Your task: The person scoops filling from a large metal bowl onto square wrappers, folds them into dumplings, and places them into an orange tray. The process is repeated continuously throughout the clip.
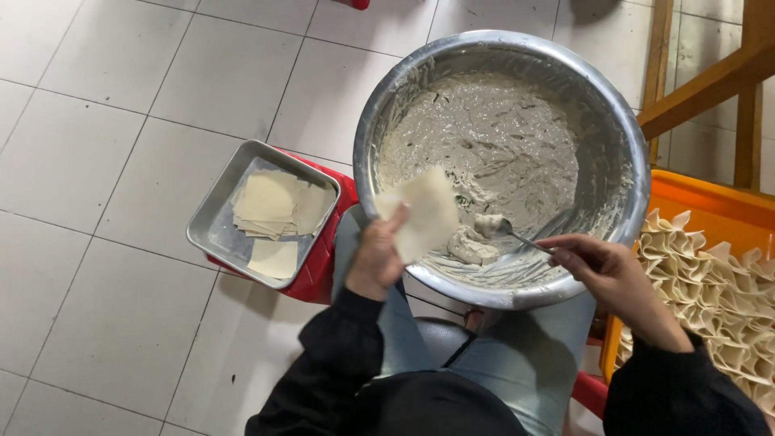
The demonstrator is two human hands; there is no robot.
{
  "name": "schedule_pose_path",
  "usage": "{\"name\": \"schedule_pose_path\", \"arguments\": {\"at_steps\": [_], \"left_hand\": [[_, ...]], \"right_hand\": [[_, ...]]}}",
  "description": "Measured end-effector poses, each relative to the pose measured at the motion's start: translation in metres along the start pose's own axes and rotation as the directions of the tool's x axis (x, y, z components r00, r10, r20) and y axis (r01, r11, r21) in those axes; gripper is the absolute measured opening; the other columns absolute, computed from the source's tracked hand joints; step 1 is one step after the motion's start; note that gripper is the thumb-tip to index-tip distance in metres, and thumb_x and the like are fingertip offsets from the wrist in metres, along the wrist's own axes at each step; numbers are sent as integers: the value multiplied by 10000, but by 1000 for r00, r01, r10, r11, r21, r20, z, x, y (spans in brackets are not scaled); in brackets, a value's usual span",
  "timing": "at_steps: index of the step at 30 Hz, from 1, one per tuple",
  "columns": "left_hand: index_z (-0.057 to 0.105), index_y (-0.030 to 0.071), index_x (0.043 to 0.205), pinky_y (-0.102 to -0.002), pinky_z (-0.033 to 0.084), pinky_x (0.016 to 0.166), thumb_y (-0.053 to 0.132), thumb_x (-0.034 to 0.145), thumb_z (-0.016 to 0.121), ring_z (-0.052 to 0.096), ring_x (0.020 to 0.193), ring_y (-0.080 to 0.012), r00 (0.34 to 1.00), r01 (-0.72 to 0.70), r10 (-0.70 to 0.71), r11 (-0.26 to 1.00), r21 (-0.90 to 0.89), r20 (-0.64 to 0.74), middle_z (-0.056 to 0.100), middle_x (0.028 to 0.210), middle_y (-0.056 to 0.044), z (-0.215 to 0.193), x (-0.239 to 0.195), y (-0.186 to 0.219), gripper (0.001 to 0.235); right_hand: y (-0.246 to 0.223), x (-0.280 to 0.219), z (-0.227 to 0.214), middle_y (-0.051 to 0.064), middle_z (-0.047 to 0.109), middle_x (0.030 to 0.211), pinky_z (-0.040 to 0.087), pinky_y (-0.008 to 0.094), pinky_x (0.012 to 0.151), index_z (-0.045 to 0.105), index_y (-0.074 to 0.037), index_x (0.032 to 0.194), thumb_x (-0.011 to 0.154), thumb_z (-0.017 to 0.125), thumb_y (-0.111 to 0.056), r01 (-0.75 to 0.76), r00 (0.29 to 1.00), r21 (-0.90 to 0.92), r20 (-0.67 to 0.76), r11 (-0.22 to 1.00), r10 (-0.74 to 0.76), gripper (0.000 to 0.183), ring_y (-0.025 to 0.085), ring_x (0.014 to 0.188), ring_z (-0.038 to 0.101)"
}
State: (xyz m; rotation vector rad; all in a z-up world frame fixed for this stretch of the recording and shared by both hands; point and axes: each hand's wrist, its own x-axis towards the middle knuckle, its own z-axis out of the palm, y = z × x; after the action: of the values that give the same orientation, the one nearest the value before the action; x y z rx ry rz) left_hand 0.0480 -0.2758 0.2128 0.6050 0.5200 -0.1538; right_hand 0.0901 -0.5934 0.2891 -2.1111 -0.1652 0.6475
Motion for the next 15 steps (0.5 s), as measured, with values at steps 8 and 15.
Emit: {"name": "schedule_pose_path", "arguments": {"at_steps": [8, 15], "left_hand": [[678, 94, 1230, -450, 613, 864, 419, 1002, 602, 721, 1001, -284, 993, 92, -96, 994, -50, -72, 747, 1138, -127, 37, 8, -71, 404], [646, 4, 1260, -492, 602, 925, 324, 1031, 560, 706, 1084, -342, 977, 30, -61, 988, -151, -205, 724, 1211, -210, 68, -20, -61, 403]], "right_hand": [[21, -10, 39, 92, 771, 1066, 634, 246, 784, 725, -131, 1227, 933, 654, -49, 366, 895, -268, -163, 891, -416, 314, 135, 855, 746], [51, -22, 84, 95, 625, 1030, 547, 367, 686, 639, -259, 1396, 1006, 608, -9, 379, 770, -466, -321, 799, -552, 464, 225, 824, 634]]}}
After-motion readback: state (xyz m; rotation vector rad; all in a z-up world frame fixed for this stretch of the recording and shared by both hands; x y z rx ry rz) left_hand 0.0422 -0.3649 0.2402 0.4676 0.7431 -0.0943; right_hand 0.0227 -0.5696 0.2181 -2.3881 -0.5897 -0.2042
